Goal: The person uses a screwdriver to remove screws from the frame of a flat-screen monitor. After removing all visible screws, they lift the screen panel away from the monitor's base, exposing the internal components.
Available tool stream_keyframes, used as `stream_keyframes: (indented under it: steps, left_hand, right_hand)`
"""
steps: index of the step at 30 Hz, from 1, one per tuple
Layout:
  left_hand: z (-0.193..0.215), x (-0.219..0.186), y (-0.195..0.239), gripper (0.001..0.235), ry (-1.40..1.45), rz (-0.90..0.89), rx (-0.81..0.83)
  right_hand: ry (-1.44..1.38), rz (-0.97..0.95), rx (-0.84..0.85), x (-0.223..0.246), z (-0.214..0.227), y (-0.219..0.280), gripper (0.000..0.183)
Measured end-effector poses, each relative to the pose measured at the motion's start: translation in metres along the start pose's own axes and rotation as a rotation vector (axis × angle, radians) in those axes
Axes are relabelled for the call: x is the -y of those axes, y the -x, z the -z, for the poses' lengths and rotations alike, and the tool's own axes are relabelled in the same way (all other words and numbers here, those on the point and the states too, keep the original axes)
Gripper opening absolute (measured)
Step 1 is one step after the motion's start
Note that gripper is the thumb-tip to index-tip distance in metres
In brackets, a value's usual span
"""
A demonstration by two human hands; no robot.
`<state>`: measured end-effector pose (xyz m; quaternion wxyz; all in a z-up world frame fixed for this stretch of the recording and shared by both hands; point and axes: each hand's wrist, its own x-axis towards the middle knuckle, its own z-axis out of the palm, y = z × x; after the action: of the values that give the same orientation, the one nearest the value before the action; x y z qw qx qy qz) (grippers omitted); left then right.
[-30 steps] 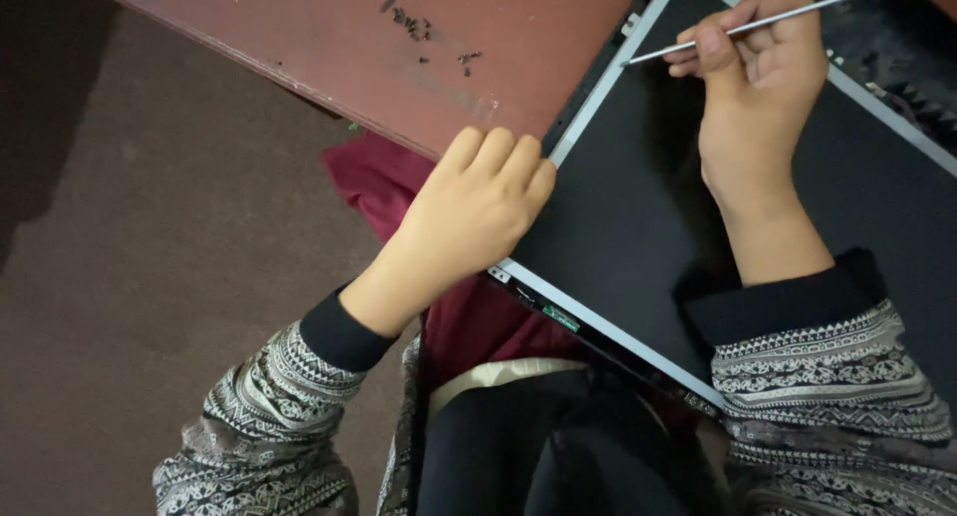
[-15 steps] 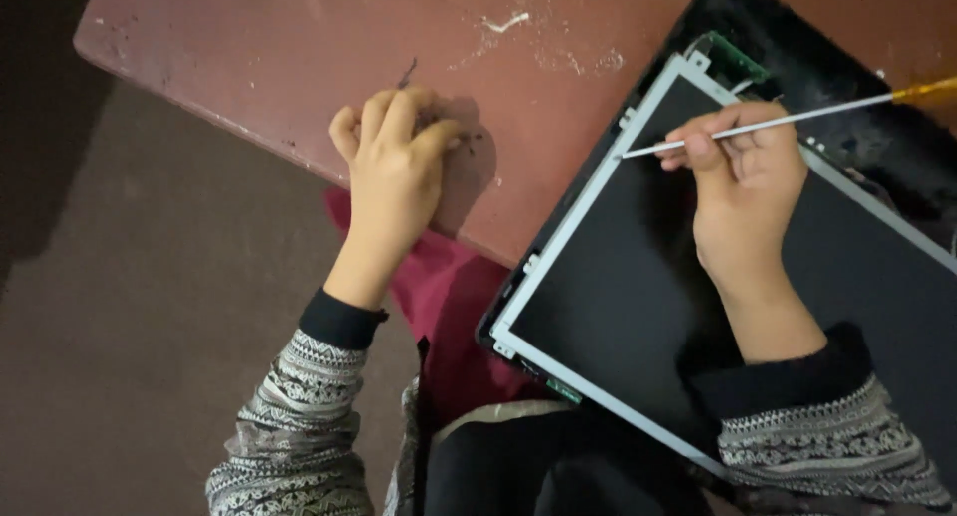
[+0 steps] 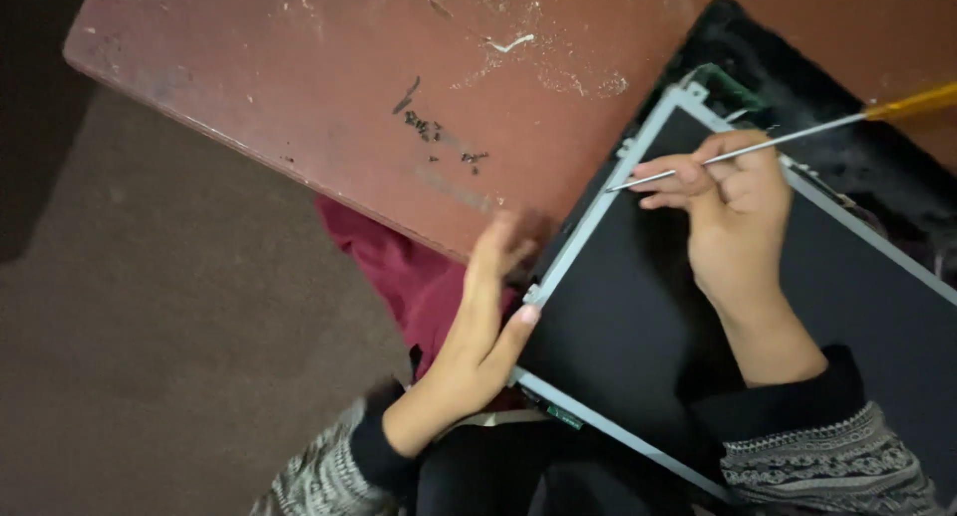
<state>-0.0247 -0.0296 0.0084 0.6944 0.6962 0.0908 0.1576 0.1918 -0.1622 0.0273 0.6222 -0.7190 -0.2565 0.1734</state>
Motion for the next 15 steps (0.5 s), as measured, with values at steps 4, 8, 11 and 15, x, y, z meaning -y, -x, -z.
stream_keyframes:
  steps: [4, 8, 11, 15]
  left_hand:
    - [-0.015, -0.002, 0.040, 0.072, -0.028, 0.013, 0.129]
    - [-0.037, 0.011, 0.100, 0.083, -0.107, 0.087, 0.281]
    - [-0.039, 0.007, 0.112, 0.092, -0.092, 0.178, 0.363]
    - [-0.049, 0.017, 0.123, 0.086, -0.037, 0.120, 0.332]
  right_hand:
    - [-0.051, -0.083, 0.092, 0.001, -0.006, 0.009, 0.020]
    - [-0.149, -0.178, 0.185, 0.005, -0.015, 0.032, 0.016]
    - [-0.154, -0.055, 0.161, 0.012, -0.028, 0.044, 0.017]
    - [0.033, 0.254, 0.178, 0.012, -0.033, 0.061, 0.010]
